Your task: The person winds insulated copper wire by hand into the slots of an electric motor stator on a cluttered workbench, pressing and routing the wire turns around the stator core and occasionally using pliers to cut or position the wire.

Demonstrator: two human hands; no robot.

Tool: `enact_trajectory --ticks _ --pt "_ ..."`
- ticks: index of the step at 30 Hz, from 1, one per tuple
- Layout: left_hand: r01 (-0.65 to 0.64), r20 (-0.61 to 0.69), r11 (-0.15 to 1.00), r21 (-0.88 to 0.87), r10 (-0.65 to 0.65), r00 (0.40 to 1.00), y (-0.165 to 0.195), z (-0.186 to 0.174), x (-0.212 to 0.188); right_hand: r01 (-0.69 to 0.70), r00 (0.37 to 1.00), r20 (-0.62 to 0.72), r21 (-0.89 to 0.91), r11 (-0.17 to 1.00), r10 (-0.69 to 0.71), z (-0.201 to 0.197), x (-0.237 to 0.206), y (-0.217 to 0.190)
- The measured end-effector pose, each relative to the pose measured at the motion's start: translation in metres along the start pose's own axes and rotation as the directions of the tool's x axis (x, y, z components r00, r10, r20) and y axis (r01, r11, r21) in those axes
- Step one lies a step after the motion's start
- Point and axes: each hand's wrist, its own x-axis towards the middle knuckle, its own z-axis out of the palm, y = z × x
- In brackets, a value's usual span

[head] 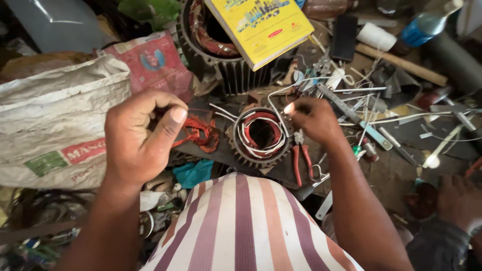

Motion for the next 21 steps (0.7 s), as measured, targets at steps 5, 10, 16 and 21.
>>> enact_trajectory --ticks 5,10,16,21 --pt "-0.071 0.052 0.997 0.029 0.069 0.996 0.002 0.008 0.005 -0.019 1.000 0.005 -0.086 0.996 0.020 0.005 -0.003 -0.010" --pt "-0.125 0.064 0.992 0.031 0.123 0.990 0.003 0.013 0.013 0.117 0.983 -0.129 -0.113 0.987 -0.131 -0.002 -0.001 -0.024" --pt "-0.091 0.067 0.995 0.052 0.087 0.994 0.000 0.015 0.020 0.125 0.922 -0.366 -0.035 0.992 -0.129 -0.051 -0.006 -0.037" --pt "-0.101 0.086 0.991 0.084 0.093 0.992 -0.005 0.021 0.022 0.259 0.659 -0.709 -0.100 0.961 -0.252 -0.150 -0.015 -0.080"
